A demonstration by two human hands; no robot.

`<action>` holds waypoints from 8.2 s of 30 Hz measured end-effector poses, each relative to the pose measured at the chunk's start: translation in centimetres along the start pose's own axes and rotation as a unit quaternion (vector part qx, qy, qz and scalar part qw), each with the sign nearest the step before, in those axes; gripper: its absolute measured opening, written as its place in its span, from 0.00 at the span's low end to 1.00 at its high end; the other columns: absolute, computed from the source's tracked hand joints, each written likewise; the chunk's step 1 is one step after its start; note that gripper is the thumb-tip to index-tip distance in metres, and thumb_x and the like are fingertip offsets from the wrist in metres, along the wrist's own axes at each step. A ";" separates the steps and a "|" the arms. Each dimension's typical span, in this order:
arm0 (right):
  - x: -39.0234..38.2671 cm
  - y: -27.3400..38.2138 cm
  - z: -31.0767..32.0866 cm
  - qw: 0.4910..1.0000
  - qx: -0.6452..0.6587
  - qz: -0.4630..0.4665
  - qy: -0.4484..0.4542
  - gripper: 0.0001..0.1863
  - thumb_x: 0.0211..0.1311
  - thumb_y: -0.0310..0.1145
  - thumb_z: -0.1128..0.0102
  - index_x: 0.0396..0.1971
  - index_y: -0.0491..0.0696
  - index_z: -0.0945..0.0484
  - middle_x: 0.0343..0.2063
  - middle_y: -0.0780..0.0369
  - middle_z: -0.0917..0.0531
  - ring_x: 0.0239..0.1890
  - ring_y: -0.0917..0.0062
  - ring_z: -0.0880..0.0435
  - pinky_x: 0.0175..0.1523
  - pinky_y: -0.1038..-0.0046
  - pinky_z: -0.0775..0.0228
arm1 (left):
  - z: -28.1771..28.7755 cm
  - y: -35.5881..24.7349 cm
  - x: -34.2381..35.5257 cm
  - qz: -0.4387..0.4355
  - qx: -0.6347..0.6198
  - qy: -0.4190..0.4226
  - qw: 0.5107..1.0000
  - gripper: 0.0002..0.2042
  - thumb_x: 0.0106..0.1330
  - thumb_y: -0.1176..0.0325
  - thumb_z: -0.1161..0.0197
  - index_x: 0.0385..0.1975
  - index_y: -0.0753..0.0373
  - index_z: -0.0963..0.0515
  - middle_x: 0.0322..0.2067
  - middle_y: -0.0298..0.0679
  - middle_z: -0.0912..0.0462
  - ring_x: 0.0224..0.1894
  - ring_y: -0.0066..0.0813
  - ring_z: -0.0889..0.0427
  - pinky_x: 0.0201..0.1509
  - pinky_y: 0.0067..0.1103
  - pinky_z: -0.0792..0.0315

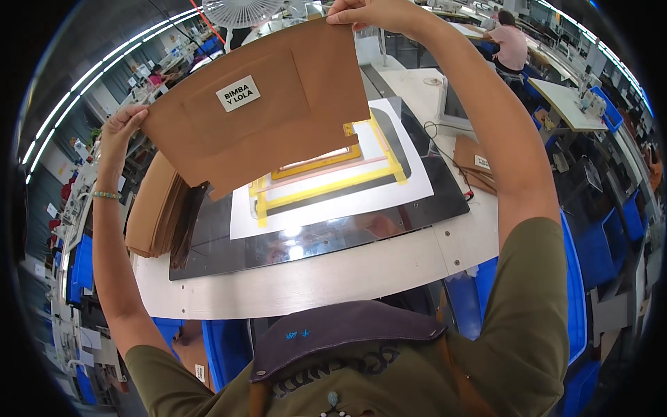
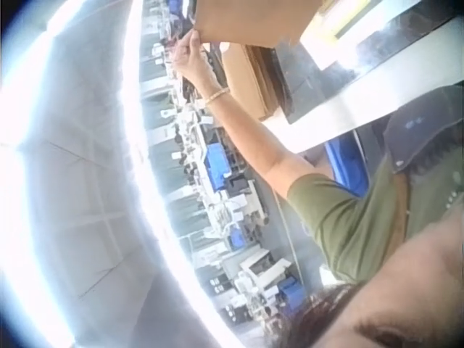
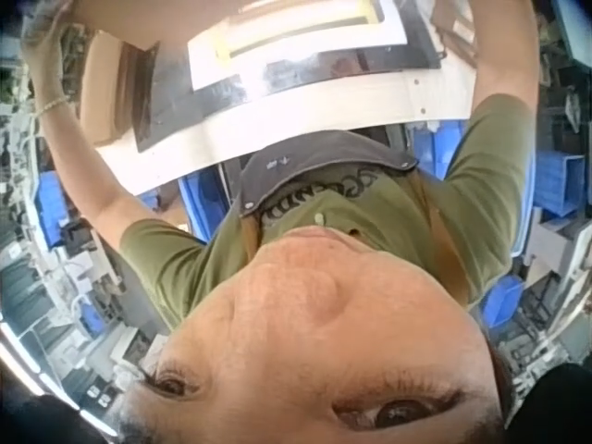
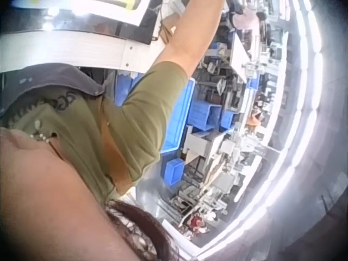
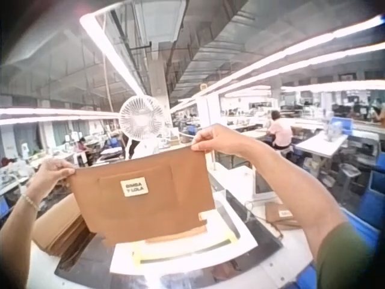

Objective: The recorder is using an industrial sewing machine to stitch leather components for handbags in a workshop environment.

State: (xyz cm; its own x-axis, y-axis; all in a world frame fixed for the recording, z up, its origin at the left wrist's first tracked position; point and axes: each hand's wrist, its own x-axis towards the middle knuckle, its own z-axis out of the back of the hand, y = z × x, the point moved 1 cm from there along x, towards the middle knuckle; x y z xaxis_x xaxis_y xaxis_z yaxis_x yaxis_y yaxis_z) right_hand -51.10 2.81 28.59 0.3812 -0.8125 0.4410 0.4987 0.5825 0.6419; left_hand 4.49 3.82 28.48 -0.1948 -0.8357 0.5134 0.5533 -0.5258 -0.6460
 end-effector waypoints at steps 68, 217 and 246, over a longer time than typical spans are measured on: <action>11.0 0.6 -6.5 0.968 0.150 0.081 -0.183 0.12 0.77 0.44 0.36 0.46 0.50 0.15 0.37 0.69 0.13 0.37 0.86 0.19 0.46 0.77 0.28 | 5.7 0.0 -1.5 -0.153 -0.034 -0.290 0.944 0.12 0.80 0.61 0.36 0.46 0.65 0.16 0.39 0.31 0.11 0.42 0.17 0.14 0.53 0.20 0.20; -13.5 -15.8 -23.5 0.913 0.348 -0.162 0.140 0.17 0.76 0.40 0.40 0.55 0.45 0.16 0.52 0.62 0.13 0.56 0.78 0.18 0.62 0.72 0.26 | -0.5 10.9 -63.6 0.291 0.591 -0.169 0.733 0.25 0.80 0.54 0.40 0.68 0.65 0.23 0.69 0.52 0.25 0.72 0.53 0.30 0.77 0.43 0.38; -73.9 -10.2 -2.1 0.523 -0.361 -0.588 -0.501 0.29 0.64 0.46 0.30 0.60 0.46 0.18 0.57 0.52 0.13 0.55 0.66 0.14 0.59 0.59 0.23 | -20.6 8.1 -23.0 -0.252 0.203 0.075 0.943 0.18 0.82 0.58 0.42 0.53 0.69 0.18 0.69 0.60 0.28 0.58 0.51 0.16 0.62 0.45 0.20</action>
State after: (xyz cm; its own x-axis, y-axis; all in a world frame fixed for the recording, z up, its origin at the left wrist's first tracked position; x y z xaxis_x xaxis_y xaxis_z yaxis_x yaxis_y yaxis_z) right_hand -82.70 57.02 -11.88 -0.9376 -0.0144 0.3474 0.2321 -0.7700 0.5944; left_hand -3.28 15.50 -0.20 -0.6114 -0.5253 0.5919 0.6189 -0.7835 -0.0561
